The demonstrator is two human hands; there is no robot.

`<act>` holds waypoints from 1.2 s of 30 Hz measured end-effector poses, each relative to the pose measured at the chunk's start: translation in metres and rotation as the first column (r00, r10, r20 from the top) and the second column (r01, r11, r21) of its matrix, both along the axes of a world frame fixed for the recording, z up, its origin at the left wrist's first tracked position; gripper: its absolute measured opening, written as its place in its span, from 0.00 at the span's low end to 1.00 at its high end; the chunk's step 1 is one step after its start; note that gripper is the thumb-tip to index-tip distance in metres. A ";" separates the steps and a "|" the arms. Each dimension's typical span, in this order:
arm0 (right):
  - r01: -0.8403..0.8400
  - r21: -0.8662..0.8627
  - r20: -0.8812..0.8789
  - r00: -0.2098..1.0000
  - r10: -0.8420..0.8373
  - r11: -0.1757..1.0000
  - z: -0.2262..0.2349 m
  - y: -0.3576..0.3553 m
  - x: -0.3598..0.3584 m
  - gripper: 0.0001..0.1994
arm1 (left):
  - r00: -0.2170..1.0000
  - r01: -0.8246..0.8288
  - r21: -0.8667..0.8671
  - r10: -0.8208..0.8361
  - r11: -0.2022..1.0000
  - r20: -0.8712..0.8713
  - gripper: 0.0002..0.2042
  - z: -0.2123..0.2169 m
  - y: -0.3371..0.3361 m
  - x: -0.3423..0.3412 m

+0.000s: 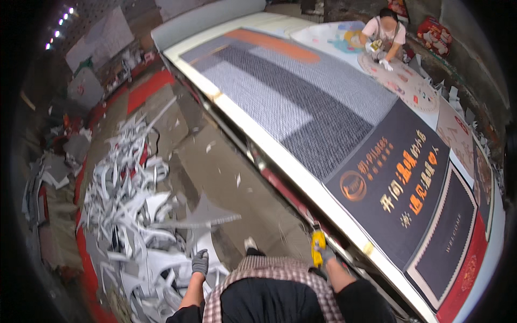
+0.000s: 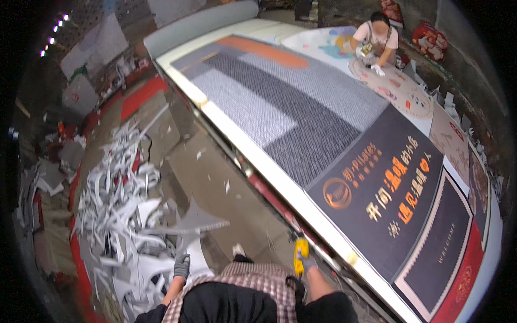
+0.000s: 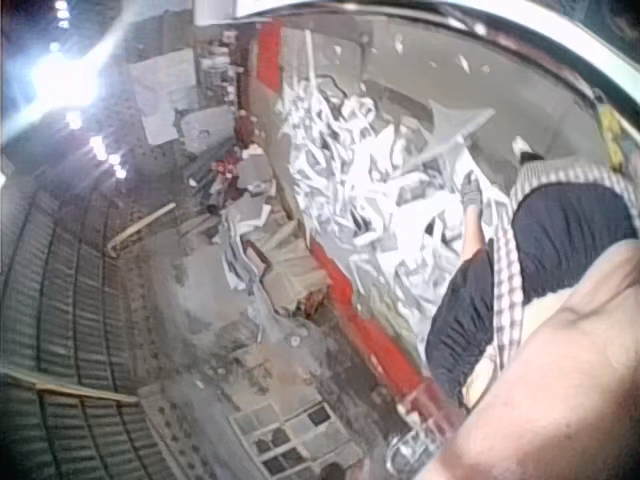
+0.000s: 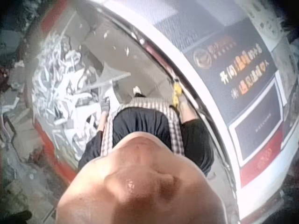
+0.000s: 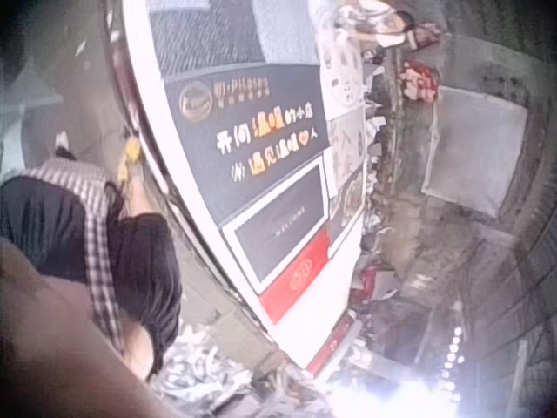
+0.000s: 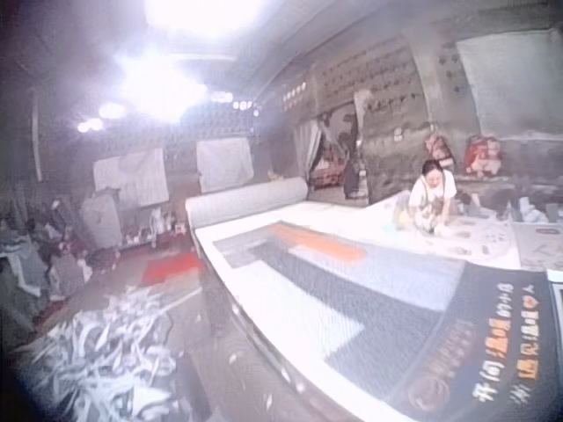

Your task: The person unrolls a large roll of printed fabric onto a workspace and uses a rotary electric cutter to cut out individual floor mats along their printed borders.

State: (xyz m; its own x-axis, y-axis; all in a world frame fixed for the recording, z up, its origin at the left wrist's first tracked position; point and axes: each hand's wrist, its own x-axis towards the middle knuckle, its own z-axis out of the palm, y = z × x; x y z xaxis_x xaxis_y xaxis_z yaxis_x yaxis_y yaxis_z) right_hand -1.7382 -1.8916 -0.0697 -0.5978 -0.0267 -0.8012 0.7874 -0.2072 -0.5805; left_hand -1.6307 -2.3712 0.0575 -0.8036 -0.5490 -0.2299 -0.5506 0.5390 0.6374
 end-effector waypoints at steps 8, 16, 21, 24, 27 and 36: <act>0.462 -0.024 0.129 0.881 -0.456 0.886 -0.023 -0.100 -0.039 0.22 | 0.771 0.629 -0.071 -0.633 0.774 -0.070 0.16 0.083 0.010 -0.329; 0.689 -0.027 0.064 0.725 -0.686 0.725 -0.030 -0.151 -0.145 0.20 | 0.257 0.911 -0.350 -0.964 0.216 0.074 0.21 0.011 0.054 -0.533; 0.798 -0.002 0.062 0.602 -0.796 0.603 -0.095 -0.130 -0.221 0.19 | 0.228 0.799 -0.592 -0.964 0.103 0.139 0.25 -0.007 0.089 -0.599; 0.849 0.006 0.045 0.528 -0.848 0.529 -0.117 -0.124 -0.254 0.19 | 0.161 0.757 -0.650 -0.983 0.067 0.087 0.26 -0.030 0.097 -0.619; 0.896 0.023 0.041 0.442 -0.896 0.443 -0.145 -0.124 -0.257 0.19 | 0.158 0.828 -0.557 -0.981 0.068 0.115 0.26 -0.019 0.113 -0.625; 0.954 0.053 0.029 0.295 -0.955 0.297 -0.206 -0.153 -0.230 0.17 | 0.135 0.838 -0.545 -0.977 0.023 0.166 0.28 -0.033 0.106 -0.621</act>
